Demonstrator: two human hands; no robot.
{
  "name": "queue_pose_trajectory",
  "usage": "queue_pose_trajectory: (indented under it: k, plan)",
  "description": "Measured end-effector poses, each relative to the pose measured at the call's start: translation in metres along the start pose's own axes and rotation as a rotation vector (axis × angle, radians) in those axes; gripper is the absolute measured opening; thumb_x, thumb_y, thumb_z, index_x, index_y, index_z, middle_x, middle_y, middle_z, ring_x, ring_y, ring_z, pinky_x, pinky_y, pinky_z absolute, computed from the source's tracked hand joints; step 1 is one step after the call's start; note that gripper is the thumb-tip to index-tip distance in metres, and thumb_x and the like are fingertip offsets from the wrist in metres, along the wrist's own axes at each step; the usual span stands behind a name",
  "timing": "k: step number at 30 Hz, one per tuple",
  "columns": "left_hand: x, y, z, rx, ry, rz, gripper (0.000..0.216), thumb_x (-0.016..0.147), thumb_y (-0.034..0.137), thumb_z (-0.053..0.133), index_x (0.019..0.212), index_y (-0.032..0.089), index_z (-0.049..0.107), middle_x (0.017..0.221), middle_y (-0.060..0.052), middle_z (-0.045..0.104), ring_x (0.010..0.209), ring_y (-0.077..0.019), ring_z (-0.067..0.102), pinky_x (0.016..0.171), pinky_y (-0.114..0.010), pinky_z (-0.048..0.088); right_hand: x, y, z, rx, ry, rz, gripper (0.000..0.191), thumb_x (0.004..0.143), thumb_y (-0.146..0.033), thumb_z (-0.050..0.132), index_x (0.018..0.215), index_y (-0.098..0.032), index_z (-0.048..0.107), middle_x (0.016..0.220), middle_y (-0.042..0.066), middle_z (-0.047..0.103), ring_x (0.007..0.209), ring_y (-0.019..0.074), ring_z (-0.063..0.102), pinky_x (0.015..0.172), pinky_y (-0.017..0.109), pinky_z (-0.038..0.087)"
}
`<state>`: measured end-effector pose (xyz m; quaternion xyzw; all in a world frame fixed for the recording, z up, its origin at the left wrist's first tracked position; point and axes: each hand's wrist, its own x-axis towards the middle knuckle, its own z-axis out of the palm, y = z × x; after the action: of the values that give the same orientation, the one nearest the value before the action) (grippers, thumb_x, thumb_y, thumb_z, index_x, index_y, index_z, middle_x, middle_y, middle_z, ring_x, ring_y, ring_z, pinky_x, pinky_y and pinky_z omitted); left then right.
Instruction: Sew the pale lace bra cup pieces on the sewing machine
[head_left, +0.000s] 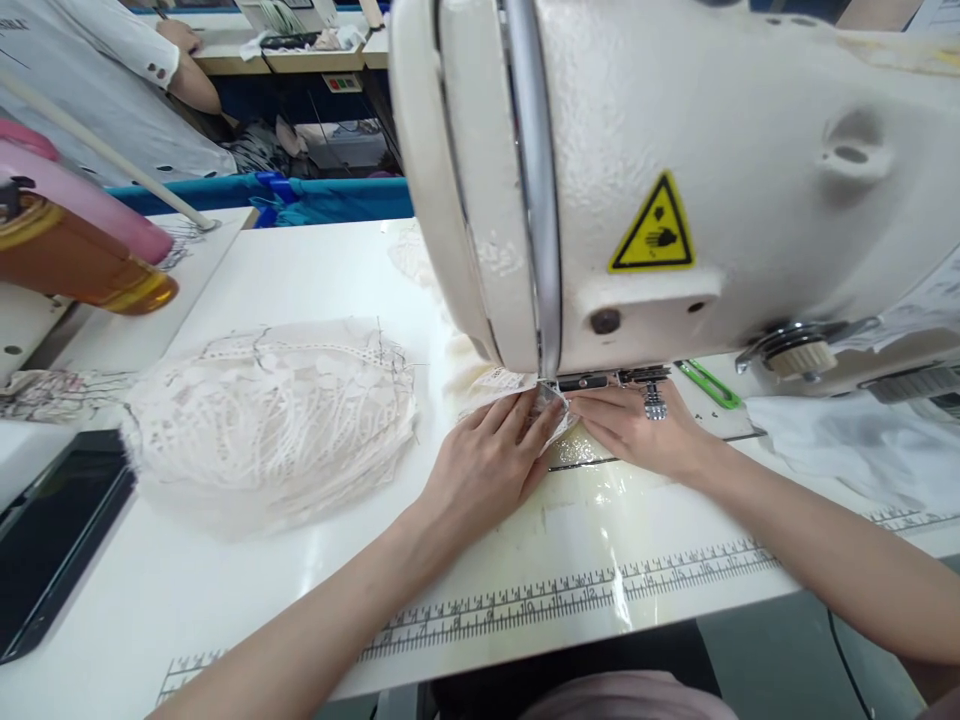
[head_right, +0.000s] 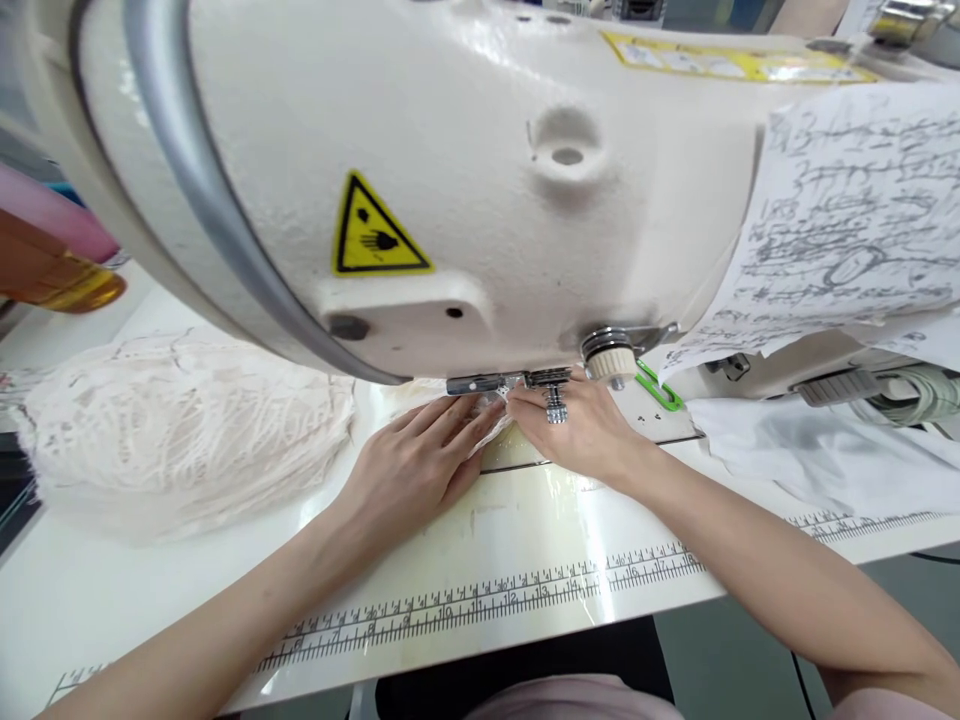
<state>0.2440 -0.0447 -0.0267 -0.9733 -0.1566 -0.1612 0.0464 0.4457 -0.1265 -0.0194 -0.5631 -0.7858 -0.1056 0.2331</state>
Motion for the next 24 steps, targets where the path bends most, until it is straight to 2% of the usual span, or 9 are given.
queue_pose_trajectory:
  k: [7, 12, 17, 20, 24]
  plan:
    - [-0.002, -0.005, 0.000, 0.046, 0.070, 0.206, 0.037, 0.097, 0.016, 0.044, 0.128, 0.004, 0.059, 0.130, -0.015, 0.062, 0.120, -0.0258, 0.061, 0.098, -0.039, 0.055, -0.001, 0.007, 0.006, 0.020, 0.026, -0.055, 0.024, 0.094, -0.015, 0.050, 0.101, -0.026, 0.070, 0.098, 0.000, 0.075, 0.084, 0.0155, 0.066, 0.078, 0.033, 0.046]
    - [-0.004, -0.018, -0.004, -0.009, 0.021, 0.225, 0.037, 0.097, 0.016, 0.043, 0.128, 0.006, 0.059, 0.130, -0.014, 0.062, 0.119, -0.0248, 0.062, 0.099, -0.039, 0.055, -0.001, 0.005, 0.013, -0.090, 0.056, -0.097, 0.019, 0.092, -0.013, 0.054, 0.095, -0.023, 0.069, 0.100, -0.001, 0.075, 0.085, 0.0145, 0.065, 0.079, 0.031, 0.047]
    - [-0.006, -0.030, -0.007, -0.043, -0.010, 0.243, 0.038, 0.097, 0.016, 0.041, 0.129, 0.009, 0.060, 0.132, -0.013, 0.060, 0.119, -0.0256, 0.062, 0.097, -0.041, 0.056, -0.002, -0.001, 0.020, -0.053, -0.038, -0.159, 0.029, 0.090, -0.002, 0.052, 0.104, -0.021, 0.068, 0.107, 0.002, 0.073, 0.098, 0.0141, 0.064, 0.081, 0.028, 0.049]
    - [-0.007, -0.034, -0.005, -0.014, 0.001, 0.246, 0.037, 0.097, 0.014, 0.040, 0.126, 0.009, 0.062, 0.130, -0.014, 0.062, 0.115, -0.0260, 0.064, 0.096, -0.040, 0.057, -0.003, -0.008, 0.024, -0.070, 0.010, -0.147, 0.032, 0.089, -0.001, 0.053, 0.109, -0.022, 0.067, 0.104, 0.000, 0.074, 0.102, 0.0140, 0.063, 0.082, 0.029, 0.048]
    - [-0.006, -0.034, -0.002, -0.024, 0.012, 0.217, 0.039, 0.096, 0.013, 0.040, 0.129, 0.013, 0.061, 0.127, -0.012, 0.065, 0.113, -0.0247, 0.066, 0.096, -0.039, 0.056, -0.002, -0.015, 0.028, -0.074, 0.064, -0.178, 0.026, 0.087, 0.000, 0.054, 0.099, -0.020, 0.068, 0.095, -0.003, 0.074, 0.098, 0.0130, 0.064, 0.080, 0.029, 0.049]
